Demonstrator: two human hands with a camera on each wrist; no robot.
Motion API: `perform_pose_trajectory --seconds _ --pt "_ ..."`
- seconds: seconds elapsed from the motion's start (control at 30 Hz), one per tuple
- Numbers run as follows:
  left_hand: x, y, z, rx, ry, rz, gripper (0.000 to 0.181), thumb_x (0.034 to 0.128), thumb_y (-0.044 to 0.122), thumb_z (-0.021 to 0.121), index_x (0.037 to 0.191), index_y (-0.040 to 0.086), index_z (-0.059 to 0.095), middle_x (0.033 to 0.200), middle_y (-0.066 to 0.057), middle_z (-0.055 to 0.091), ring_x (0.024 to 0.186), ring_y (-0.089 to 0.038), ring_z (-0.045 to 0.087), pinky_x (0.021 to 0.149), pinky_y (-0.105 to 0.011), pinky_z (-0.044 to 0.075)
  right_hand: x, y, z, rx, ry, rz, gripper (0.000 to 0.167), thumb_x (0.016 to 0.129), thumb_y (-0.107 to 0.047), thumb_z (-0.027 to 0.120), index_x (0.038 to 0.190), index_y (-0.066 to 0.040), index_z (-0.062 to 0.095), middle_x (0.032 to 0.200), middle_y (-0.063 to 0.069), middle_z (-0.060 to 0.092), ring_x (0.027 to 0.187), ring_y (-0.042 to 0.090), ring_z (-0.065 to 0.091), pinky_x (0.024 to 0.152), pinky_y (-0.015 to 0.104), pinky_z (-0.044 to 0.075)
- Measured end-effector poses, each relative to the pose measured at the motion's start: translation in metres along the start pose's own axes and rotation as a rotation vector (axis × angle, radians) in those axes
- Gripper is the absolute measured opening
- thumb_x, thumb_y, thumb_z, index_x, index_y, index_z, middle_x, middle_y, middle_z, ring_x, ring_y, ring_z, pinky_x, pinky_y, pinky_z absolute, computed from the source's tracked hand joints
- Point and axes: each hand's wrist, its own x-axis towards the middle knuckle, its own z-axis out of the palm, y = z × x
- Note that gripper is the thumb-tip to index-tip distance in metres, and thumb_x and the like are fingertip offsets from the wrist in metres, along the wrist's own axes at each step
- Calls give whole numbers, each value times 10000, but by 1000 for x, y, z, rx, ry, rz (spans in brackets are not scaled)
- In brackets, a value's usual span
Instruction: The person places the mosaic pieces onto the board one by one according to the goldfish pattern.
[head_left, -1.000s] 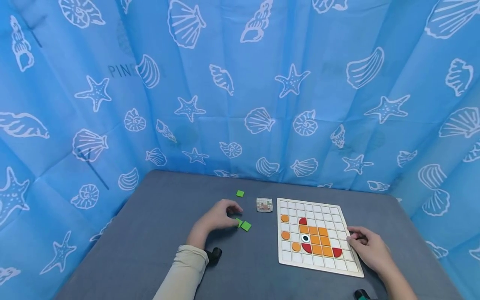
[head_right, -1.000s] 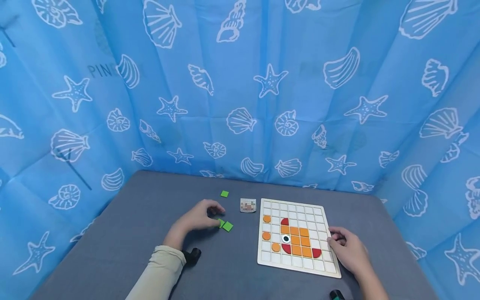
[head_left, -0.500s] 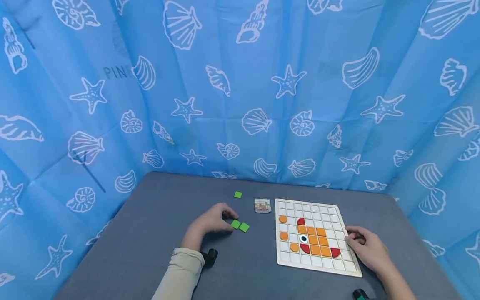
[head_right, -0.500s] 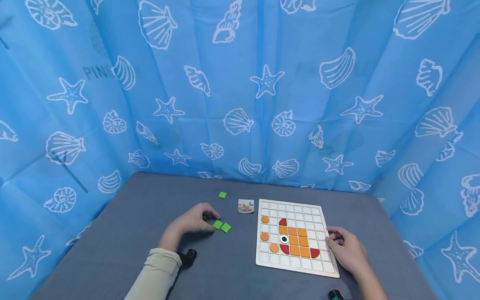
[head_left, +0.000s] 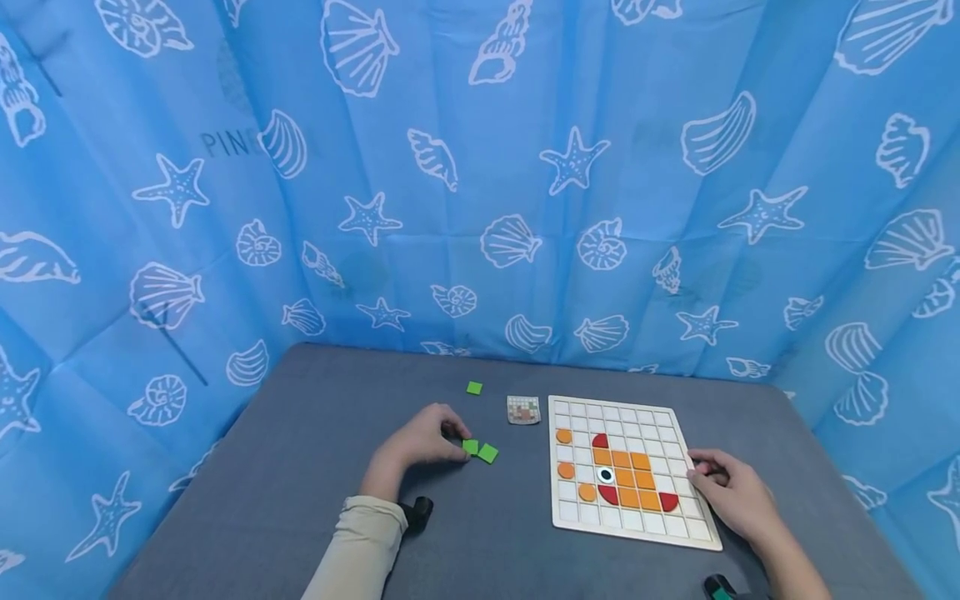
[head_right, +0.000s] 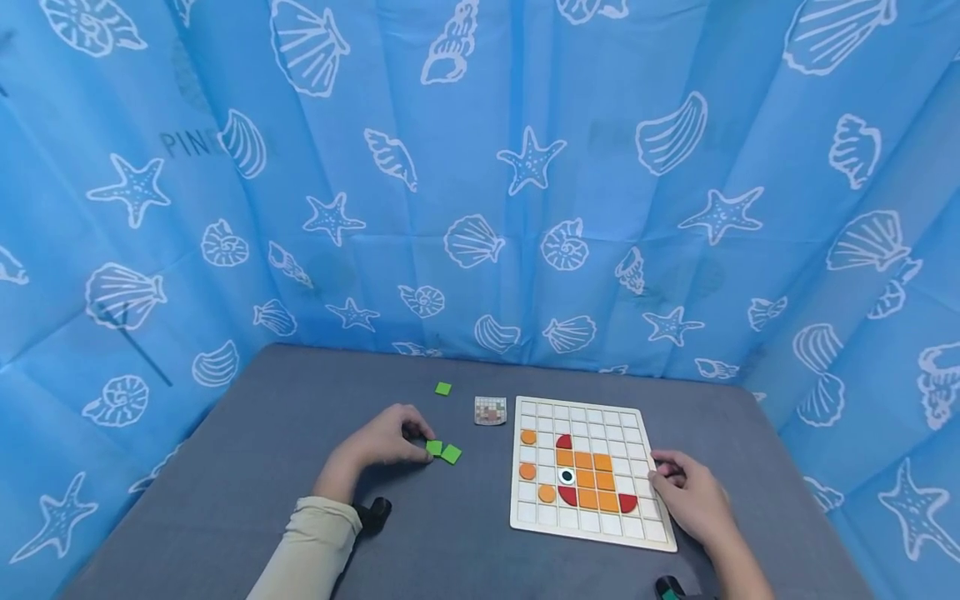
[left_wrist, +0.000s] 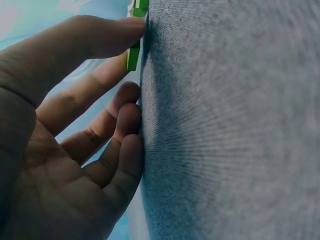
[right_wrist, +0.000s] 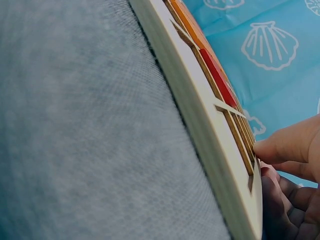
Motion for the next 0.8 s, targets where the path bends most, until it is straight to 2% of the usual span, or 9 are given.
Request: perform_pose_trajectory --seconds 0.17,0.37,0.43,0.57,0.8 --pt "-2 0 4 -21 4 47 188 851 166 890 1024 129 827 1045 -16 717 931 -146 637 847 -379 571 -7 1 -2 -24 11 4 469 1032 -250 646 1397 43 618 1077 93 660 844 136 536 687 254 379" --pt "0 -1 -2 -25 61 67 154 878 135 856 1022 101 813 973 -19 740 873 -133 646 816 -352 570 -6 -3 3 1 29 -38 442 1039 -239 645 1383 38 624 1080 112 652 863 149 533 698 249 388" --pt "2 0 -4 -27 63 69 148 892 138 844 1030 100 809 971 -17 737 871 -130 647 817 -344 569 -6 -4 5 9 37 -50 425 1038 -214 645 1376 42 625 1077 115 649 849 131 528 695 240 393" --pt "3 5 -4 -39 55 89 148 915 159 827 1048 99 804 977 -15 737 875 -129 651 820 -333 567 -8 -2 4 10 47 -51 416 1036 -194 651 1368 55 628 1064 114 648 816 95 515 680 229 395" --pt "2 18 5 -33 104 131 164 902 178 848 1037 99 801 932 -14 717 848 -131 633 790 -321 554 -10 0 4 4 39 -78 419 1045 -203 653 1375 54 627 1069 123 654 800 80 507 670 237 398"
